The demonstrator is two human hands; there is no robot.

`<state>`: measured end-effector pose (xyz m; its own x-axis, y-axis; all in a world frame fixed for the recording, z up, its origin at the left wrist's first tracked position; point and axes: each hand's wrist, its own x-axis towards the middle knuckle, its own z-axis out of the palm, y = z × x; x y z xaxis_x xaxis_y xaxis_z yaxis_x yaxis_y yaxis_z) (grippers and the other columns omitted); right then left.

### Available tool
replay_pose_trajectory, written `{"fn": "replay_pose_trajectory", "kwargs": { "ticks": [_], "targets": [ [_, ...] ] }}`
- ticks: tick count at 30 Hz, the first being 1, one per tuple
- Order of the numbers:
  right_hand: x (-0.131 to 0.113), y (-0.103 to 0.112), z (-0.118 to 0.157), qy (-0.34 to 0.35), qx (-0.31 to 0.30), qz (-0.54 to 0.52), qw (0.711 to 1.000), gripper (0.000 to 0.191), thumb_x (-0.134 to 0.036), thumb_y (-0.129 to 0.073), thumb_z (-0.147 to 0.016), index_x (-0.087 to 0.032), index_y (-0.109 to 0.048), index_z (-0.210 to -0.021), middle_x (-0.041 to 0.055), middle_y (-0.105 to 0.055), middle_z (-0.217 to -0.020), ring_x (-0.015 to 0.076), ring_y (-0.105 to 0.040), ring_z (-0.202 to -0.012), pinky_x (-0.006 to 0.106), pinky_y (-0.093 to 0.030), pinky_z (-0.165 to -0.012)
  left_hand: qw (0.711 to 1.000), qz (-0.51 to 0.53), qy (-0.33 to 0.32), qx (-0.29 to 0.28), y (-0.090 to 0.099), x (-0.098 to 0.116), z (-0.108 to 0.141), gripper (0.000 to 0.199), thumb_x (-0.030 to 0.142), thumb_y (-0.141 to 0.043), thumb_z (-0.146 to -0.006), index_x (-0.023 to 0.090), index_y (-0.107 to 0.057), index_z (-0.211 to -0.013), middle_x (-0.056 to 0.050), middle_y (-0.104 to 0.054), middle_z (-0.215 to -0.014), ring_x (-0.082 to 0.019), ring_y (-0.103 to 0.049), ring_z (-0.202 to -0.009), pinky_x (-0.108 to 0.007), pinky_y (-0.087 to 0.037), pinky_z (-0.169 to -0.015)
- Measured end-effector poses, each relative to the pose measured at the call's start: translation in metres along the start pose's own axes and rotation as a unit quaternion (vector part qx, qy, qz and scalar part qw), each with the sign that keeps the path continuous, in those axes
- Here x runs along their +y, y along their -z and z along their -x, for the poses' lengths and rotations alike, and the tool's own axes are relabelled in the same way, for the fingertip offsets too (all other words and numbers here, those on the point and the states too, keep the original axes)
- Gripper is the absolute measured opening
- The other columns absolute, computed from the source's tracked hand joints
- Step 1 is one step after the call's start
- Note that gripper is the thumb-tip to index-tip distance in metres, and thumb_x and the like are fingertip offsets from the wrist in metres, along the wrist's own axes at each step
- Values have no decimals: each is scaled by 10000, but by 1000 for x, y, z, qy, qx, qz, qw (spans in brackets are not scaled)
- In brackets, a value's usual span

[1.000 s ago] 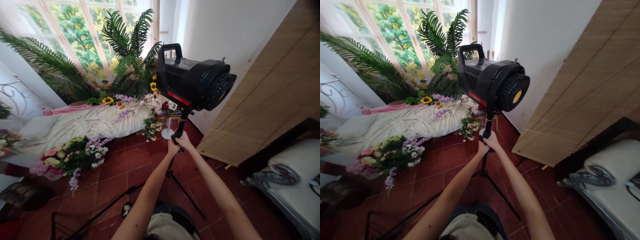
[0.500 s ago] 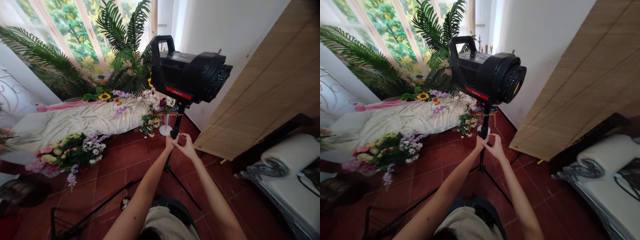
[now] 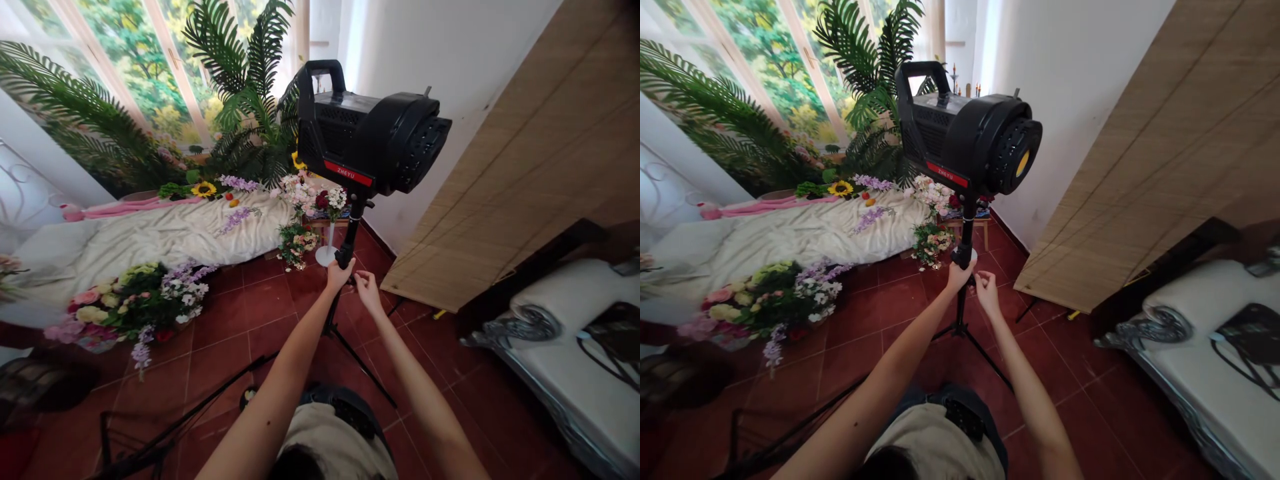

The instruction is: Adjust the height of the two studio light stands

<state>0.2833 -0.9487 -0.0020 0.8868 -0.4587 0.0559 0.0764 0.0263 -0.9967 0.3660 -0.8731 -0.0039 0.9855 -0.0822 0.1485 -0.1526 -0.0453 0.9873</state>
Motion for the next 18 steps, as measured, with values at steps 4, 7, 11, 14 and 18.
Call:
{"fn": "replay_pose_trajectory", "kwargs": {
  "ticks": [4, 7, 11, 14, 18],
  "targets": [
    [-2, -6, -3, -211, -3, -187, 959, 91, -273, -540, -778, -200, -491, -802, -76, -497, -460, 75, -438, -370, 182, -375, -426, 1000, -13, -15, -1, 1, -6, -3, 354, 477, -649, -682, 133, -594, -620, -5, -552, -547, -115, -539, -545, -217, -430, -555],
    [-8, -5, -3, -331, -47, -312, 890, 164, -164, -450, -797, -202, -417, -641, -68, -436, -417, 70, -443, -377, 180, -415, -459, 999, -24, -26, 7, 2, -8, -4, 350, 472, -659, -673, 127, -608, -650, -6, -557, -569, -117, -543, -586, -217, -435, -585],
    [-8, -1, 4, -324, -36, -280, 903, 170, -227, -431, -843, -208, -432, -675, -42, -500, -469, 93, -478, -407, 211, -440, -486, 1000, -20, -19, -7, 2, -9, -4, 363, 488, -650, -675, 130, -601, -644, 1, -549, -565, -110, -527, -558, -218, -427, -566],
    [-7, 4, 13, -179, 12, -61, 982, 260, -472, -456, -852, -220, -475, -792, -10, -586, -580, 137, -533, -483, 245, -431, -503, 1000, -10, -10, -10, 2, -9, -4, 363, 489, -643, -677, 134, -592, -623, 1, -552, -562, -111, -527, -548, -218, -424, -555],
    [-13, 13, 21, 72, -7, 326, 943, 403, -609, -503, -796, -218, -531, -888, 44, -643, -730, 201, -599, -684, 261, -401, -584, 1000, -13, -12, 1, 2, -6, -3, 342, 470, -651, -672, 135, -598, -625, -3, -562, -566, -116, -539, -561, -220, -432, -571]
  ]
}}
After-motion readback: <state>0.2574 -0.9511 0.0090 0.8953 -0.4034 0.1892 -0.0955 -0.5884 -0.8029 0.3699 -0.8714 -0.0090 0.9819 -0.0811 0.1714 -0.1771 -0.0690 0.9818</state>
